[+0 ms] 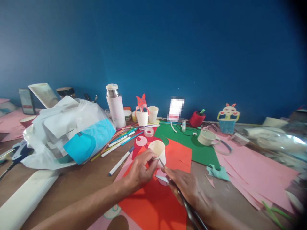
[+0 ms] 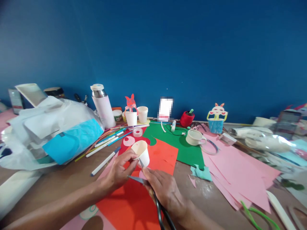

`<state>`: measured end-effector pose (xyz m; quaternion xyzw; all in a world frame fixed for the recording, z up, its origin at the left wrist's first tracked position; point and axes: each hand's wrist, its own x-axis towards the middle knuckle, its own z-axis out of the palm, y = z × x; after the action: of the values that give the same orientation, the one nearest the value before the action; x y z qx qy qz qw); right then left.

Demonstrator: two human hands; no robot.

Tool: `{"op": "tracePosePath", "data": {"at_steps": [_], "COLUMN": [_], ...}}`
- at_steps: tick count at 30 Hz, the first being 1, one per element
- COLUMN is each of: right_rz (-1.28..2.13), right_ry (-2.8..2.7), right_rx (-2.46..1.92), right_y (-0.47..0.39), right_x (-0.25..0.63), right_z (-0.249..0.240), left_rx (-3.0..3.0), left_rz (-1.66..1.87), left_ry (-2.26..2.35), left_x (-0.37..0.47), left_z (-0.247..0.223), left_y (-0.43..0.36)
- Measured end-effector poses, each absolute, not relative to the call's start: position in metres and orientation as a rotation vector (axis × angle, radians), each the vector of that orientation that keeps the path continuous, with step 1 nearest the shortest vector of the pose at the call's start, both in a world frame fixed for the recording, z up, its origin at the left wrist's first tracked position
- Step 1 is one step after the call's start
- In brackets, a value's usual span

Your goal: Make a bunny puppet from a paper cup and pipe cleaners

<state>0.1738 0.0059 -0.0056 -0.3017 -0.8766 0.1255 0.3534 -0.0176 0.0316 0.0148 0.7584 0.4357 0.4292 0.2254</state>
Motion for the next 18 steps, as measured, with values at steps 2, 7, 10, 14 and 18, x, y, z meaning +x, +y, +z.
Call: {"op": "tracePosePath", "data": {"at_steps": [2, 7, 10, 14, 18], "right_rz": [0.152, 0.173, 0.321, 0.597, 0.919], "right_ry": [-2.334, -2.336, -2.305, -2.167, -1.833], "right_rx": [-0.717, -0.759, -0.812, -0.919, -1.049], "right_y": [0.009, 0.008, 0.005, -0.001, -0.006], "right_x": [0.175, 0.174, 0.174, 0.169, 0.163], "right_z": [-0.007, 0.0, 0.0, -0.001, 0.008], "left_rx": [2.082, 2.09, 2.092, 2.151, 2.216], "left_rz": [1.185, 1.234, 1.291, 1.29, 1.304], "left_ry": [1.218, 1.223, 1.2, 1.146, 1.113], "left_x": [-0.019, -0.02, -0.02, -0.02, -0.02], "left_z": [0.017, 0.017, 0.013, 0.012, 0.01], "left_y": [0.031, 0.032, 0.033, 0.033, 0.033]}}
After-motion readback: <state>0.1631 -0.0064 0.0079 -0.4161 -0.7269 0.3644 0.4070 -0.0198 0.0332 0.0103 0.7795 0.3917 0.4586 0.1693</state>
